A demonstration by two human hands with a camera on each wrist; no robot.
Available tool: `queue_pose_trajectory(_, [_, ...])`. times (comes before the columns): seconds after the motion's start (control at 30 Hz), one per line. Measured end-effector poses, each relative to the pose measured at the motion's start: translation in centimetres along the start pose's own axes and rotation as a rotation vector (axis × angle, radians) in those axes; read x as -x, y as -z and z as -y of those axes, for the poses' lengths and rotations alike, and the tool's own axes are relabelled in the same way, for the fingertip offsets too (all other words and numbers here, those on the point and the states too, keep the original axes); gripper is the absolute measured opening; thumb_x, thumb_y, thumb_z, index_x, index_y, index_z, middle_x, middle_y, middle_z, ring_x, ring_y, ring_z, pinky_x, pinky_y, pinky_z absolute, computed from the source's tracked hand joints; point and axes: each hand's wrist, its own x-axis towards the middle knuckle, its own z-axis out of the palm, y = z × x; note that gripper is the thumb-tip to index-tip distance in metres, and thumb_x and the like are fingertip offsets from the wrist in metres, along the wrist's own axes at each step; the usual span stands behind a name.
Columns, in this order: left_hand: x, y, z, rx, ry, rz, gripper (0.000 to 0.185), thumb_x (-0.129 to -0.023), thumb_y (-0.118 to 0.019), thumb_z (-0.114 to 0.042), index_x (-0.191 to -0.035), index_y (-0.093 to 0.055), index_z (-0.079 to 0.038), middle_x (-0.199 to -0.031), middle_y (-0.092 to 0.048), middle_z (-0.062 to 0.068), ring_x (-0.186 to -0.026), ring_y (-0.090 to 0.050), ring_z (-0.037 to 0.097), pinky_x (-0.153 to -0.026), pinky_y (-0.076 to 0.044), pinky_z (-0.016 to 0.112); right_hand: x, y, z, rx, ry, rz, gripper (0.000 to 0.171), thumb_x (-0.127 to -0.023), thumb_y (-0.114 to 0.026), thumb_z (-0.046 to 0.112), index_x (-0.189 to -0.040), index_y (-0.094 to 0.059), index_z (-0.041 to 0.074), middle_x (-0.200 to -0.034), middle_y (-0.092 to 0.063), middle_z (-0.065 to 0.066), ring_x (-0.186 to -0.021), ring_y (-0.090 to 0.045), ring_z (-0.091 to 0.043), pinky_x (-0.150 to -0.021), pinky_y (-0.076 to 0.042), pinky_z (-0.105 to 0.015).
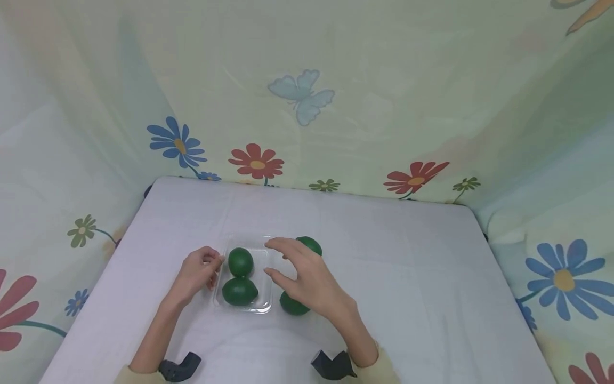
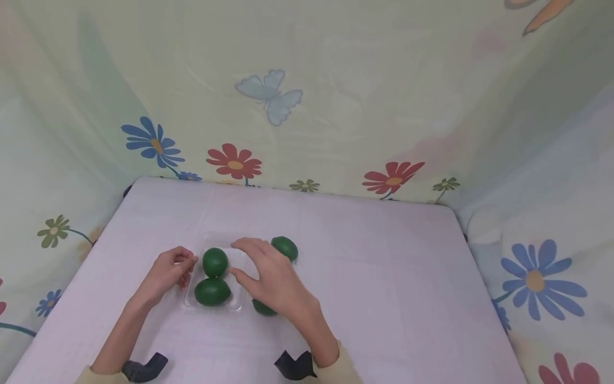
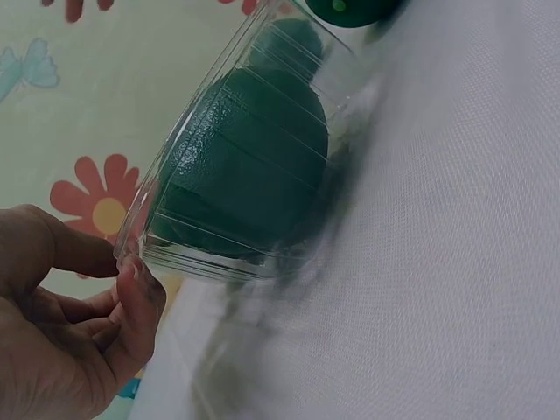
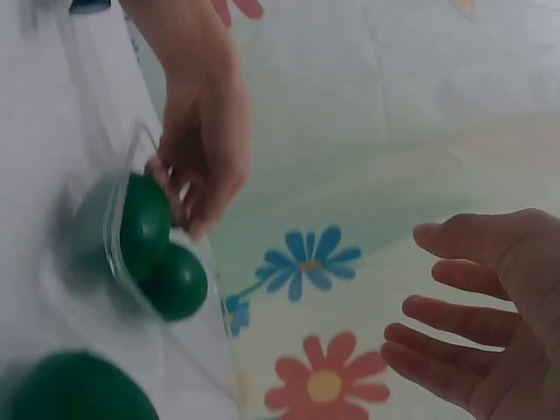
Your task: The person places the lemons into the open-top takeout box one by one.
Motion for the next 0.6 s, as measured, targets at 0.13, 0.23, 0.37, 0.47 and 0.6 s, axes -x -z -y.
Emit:
queue_pose_trajectory(0.13, [-0.1, 0.1, 0.0, -0.006, 0.006, 0.001, 0.025, -0.103, -0.058, -0.015, -0.114, -0.058, 0.007, -0.085, -0.063, 0.012, -0.060, -0.058, 0.016, -0.051, -0.053, 0.025, 0.5, 1.3, -2.1, 0.024, -0.010, 0.001, 0.050, -0.090, -0.081, 0.016, -0.134, -0.062, 0.008, -0.135, -0.065, -0.007, -0.126, -0.063, -0.021, -0.101, -0.056, -0.032])
queue_pose_trajectory(0.23, [0.0, 0.0, -0.1, 0.001, 0.007, 0.005, 0.025, -0.103, -0.058, -0.015, -0.114, -0.058, 0.008, -0.085, -0.063, 0.012, -0.059, -0.058, 0.017, -0.050, -0.053, 0.026, 0.9, 1.7, -3.8, 0.066, -0.046, -0.002, 0.051, -0.088, -0.083, 0.020, -0.133, -0.063, 0.008, -0.135, -0.065, -0.008, -0.127, -0.062, -0.023, -0.103, -0.055, -0.037])
queue_pose_trajectory(0.37, [0.2, 0.0, -0.2, 0.009, 0.004, 0.011, 0.025, -0.103, -0.058, -0.014, -0.115, -0.057, 0.008, -0.085, -0.062, 0.013, -0.059, -0.058, 0.016, -0.050, -0.053, 0.026, 1.3, 1.9, -5.6, 0.122, -0.098, 0.010, 0.055, -0.086, -0.086, 0.024, -0.134, -0.063, 0.009, -0.136, -0.065, -0.009, -0.128, -0.062, -0.025, -0.103, -0.055, -0.039])
queue_pose_trajectory(0.47, [0.0, 0.1, -0.2, 0.013, 0.008, 0.011, 0.024, -0.103, -0.058, -0.014, -0.114, -0.056, 0.008, -0.084, -0.062, 0.013, -0.059, -0.058, 0.016, -0.051, -0.053, 0.025, 1.5, 1.8, -6.7, 0.165, -0.147, 0.041, 0.057, -0.086, -0.086, 0.028, -0.135, -0.063, 0.011, -0.138, -0.063, -0.009, -0.130, -0.060, -0.026, -0.105, -0.054, -0.041])
queue_pose_trajectory(0.6, [0.0, 0.0, -0.1, 0.011, 0.009, 0.011, 0.025, -0.103, -0.058, -0.015, -0.114, -0.057, 0.008, -0.085, -0.062, 0.012, -0.058, -0.058, 0.016, -0.050, -0.053, 0.025, 1.8, 1.4, -8.0, 0.208, -0.198, 0.073, 0.058, -0.086, -0.085, 0.031, -0.136, -0.062, 0.011, -0.139, -0.062, -0.011, -0.131, -0.060, -0.029, -0.105, -0.054, -0.045])
